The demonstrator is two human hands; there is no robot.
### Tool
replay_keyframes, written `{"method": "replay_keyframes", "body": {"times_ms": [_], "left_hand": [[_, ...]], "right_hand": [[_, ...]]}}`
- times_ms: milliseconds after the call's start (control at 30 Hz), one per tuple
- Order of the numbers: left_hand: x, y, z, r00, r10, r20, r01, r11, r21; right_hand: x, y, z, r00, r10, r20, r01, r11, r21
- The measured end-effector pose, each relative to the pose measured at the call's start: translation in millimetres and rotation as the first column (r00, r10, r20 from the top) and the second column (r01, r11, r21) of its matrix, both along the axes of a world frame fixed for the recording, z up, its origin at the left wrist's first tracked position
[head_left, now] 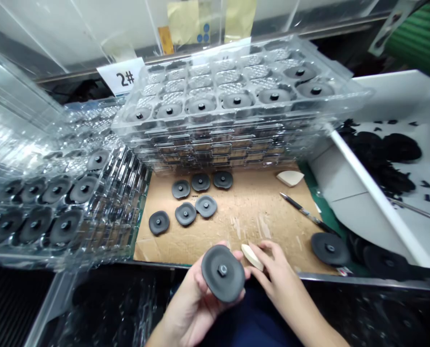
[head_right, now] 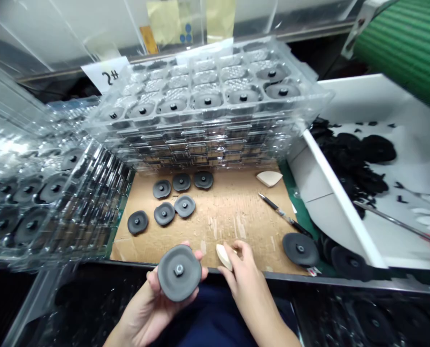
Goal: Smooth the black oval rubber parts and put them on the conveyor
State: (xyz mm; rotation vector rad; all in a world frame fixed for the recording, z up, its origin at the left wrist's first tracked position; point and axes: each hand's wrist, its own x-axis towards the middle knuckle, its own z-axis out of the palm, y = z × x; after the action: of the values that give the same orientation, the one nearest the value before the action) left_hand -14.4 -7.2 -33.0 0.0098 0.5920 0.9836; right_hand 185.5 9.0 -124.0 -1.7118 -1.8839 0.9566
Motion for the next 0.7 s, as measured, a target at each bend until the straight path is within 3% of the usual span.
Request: {"method": "replay_keyframes", "body": {"times_ms": [100, 233, 300, 367, 433, 500, 600, 700], "left_hand": [[3.6, 1.4, -1.3, 0.992, 0.077, -0.101, -0.079, 0.997, -0.021], [11.8, 1.5, 0.2, 0.959, 0.14, -0.245, -0.146, 0.989, -0.005], [15.1, 1.4, 3.6, 0.941, 0.151, -0.303, -0.16, 0.987, -0.004], [16.9, 1.9, 8.1, 0.926, 0.154, -0.344, -0.173, 0.985, -0.024], [18.2, 2.5, 12.0, 0.909, 0.177, -0.378, -0.208, 0.977, -0.042], [19.8, 2.7, 14.4, 0.902, 0.19, -0.389, -0.22, 0.975, -0.034], [20.9, 0.7, 16.8, 0.926, 0.165, -0.34, -0.188, 0.982, -0.035], [17.3, -3.1, 19.5, 0.945, 0.144, -0.294, -0.156, 0.988, -0.018]], "right_hand": [[-0.6, 12.2, 20.0, 1.0, -0.017, -0.007, 0.017, 0.999, 0.036], [-18.7, 25.1, 80.5, 0.996, -0.014, -0.09, 0.029, 0.985, 0.172], [-34.1, 23.3, 111.3, 0.975, 0.134, -0.176, -0.057, 0.922, 0.383], [-48.4, 20.0, 131.7, 0.925, 0.323, -0.198, -0.204, 0.866, 0.457], [-58.6, 19.3, 140.2, 0.884, 0.429, -0.186, -0.342, 0.864, 0.369], [-64.3, 21.0, 140.9, 0.889, 0.425, -0.172, -0.36, 0.88, 0.31], [-62.9, 21.2, 138.7, 0.91, 0.365, -0.196, -0.245, 0.855, 0.458], [-46.4, 14.6, 141.0, 0.864, 0.461, -0.203, -0.345, 0.835, 0.428]]}}
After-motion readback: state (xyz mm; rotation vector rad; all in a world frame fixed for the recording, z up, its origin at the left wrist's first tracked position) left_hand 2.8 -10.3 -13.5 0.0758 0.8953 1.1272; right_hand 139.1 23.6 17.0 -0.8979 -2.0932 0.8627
